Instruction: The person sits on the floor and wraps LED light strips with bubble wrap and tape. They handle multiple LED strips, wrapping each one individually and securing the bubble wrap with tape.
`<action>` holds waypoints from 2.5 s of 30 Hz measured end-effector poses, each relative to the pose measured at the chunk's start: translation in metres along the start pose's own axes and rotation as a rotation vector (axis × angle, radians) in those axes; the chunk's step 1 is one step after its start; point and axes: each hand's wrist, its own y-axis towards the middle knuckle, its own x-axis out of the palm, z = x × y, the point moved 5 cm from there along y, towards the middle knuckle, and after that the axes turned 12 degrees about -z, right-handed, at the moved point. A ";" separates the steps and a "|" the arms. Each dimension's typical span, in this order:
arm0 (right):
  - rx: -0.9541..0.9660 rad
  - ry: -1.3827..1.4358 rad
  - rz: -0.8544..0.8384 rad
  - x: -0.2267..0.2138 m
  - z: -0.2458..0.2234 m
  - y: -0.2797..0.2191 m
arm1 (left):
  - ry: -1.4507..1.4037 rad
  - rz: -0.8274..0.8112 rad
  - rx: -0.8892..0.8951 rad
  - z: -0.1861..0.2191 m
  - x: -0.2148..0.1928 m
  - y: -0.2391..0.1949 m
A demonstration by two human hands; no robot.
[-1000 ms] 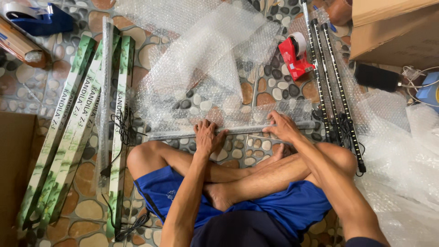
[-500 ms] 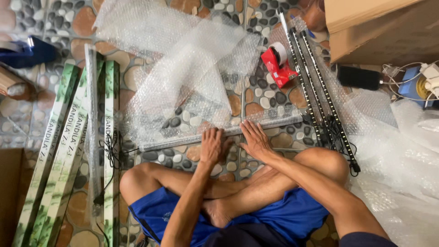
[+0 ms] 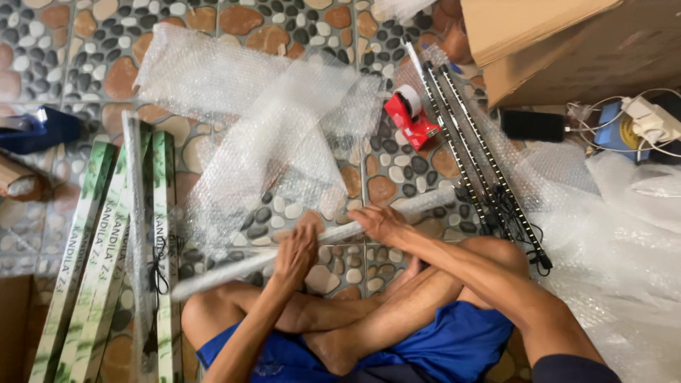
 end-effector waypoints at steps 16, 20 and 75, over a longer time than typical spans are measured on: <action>0.812 0.277 0.577 -0.138 0.176 -0.009 | -1.534 -0.534 -0.362 -0.017 -0.074 -0.060; 0.807 0.385 0.621 -0.110 0.157 -0.020 | -1.519 -0.196 -0.355 -0.004 -0.033 -0.046; 0.639 0.566 0.596 -0.062 0.086 -0.048 | -1.931 -0.286 -0.193 0.049 -0.035 -0.053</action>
